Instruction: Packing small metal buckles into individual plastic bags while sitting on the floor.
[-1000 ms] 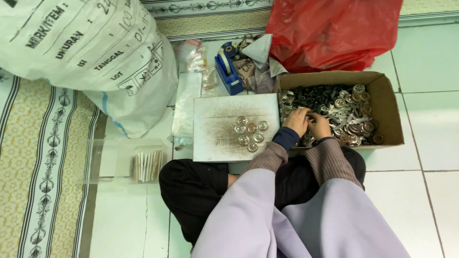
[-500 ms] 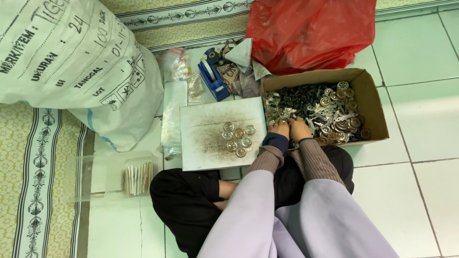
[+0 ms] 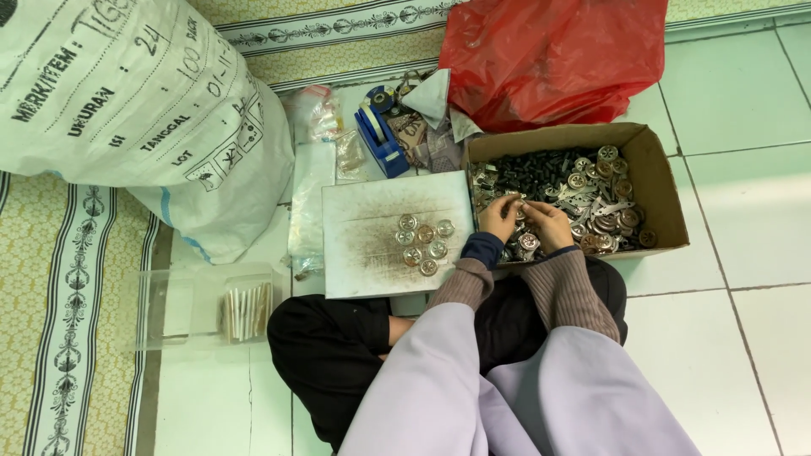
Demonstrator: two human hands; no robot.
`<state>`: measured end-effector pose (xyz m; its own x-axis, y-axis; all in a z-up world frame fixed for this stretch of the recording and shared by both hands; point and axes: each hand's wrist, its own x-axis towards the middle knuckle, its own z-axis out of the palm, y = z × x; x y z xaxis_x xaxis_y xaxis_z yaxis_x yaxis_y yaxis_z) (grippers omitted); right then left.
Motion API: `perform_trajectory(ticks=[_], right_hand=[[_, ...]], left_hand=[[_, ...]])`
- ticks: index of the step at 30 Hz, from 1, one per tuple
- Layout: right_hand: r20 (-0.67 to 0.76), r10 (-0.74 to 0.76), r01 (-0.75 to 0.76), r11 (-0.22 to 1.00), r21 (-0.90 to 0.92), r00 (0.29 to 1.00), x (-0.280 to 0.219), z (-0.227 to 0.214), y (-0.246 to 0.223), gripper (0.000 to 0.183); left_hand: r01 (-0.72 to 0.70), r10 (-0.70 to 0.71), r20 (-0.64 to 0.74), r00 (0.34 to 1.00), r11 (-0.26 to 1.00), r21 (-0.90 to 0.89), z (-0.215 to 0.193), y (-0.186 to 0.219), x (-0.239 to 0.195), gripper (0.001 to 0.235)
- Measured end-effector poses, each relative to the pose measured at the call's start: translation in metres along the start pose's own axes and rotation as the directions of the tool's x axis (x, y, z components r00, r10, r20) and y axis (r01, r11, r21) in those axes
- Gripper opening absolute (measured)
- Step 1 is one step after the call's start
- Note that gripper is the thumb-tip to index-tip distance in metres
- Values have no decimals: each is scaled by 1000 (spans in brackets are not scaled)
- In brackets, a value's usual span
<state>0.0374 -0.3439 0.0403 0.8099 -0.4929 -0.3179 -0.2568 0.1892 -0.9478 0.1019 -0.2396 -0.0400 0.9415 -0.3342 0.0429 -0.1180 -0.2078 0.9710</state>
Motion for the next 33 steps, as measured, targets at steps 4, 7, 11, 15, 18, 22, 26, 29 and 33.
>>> perform_trajectory(ticks=[4, 7, 11, 15, 18, 22, 26, 29, 33], right_hand=[[140, -22, -6, 980, 197, 990, -11, 8, -10, 30], [215, -57, 14, 981, 195, 975, -16, 16, 5, 23], [335, -131, 189, 971, -147, 933, -37, 43, 15, 22], [393, -196, 341, 876, -341, 898, -84, 95, 0, 15], [368, -269, 421, 795, -436, 890, -107, 128, -8, 18], [354, -280, 389, 875, -287, 892, -131, 165, -22, 16], [429, -191, 202, 979, 19, 883, -141, 182, -36, 31], [480, -175, 129, 983, 129, 860, -145, 186, -43, 38], [533, -192, 103, 976, 192, 824, -149, 191, -40, 42]], left_hand=[[53, -62, -20, 998, 953, -297, -42, 21, -16, 25], [86, -91, -3, 996, 950, -302, -74, 11, -32, 18], [135, -152, -35, 988, 945, -299, -122, 0, -62, 21], [136, -164, -87, 983, 954, -269, -173, 2, -98, 26], [61, -102, -223, 969, 981, -184, -204, 0, -114, 20], [-127, 141, -453, 880, 990, 61, -237, 87, -137, 15], [-318, 391, -503, 771, 920, 228, -248, 89, -142, 21], [-381, 404, -469, 785, 913, 149, -261, 87, -144, 21], [-382, 409, -382, 829, 912, 148, -277, 82, -152, 20]])
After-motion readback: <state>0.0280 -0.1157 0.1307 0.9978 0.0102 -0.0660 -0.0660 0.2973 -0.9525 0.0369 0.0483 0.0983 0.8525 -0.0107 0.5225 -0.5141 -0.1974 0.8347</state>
